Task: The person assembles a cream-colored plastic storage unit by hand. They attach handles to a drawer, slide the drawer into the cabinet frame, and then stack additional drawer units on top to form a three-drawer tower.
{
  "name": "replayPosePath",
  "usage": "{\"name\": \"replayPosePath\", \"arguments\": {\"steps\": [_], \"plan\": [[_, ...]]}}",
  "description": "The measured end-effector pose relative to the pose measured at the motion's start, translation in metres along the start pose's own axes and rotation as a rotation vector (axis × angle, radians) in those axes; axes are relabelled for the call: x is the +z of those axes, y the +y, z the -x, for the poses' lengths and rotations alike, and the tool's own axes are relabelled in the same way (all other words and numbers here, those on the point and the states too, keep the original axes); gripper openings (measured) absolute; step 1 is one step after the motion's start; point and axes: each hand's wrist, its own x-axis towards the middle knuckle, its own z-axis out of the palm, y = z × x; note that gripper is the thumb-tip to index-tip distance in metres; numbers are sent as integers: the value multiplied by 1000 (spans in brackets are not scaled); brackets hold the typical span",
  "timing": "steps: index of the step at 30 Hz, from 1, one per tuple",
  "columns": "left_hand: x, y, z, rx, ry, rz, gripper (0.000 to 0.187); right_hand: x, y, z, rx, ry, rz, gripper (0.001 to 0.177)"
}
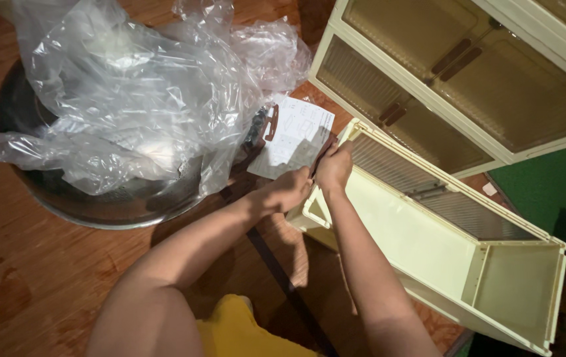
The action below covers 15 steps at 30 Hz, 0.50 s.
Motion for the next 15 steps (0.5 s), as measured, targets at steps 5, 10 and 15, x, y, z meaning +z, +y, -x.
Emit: {"name": "replayPosePath", "arguments": {"steps": [5,10,15], "plan": [[4,-6,-3,-118,-63,80,30,1,2,1,-18,-9,1,23],[11,-17,-6,75,5,173,28,0,2,-1,6,-10,31,24],[10,-21,-3,90,-14,31,19,-2,-1,0,-16,-15,21,22]]}}
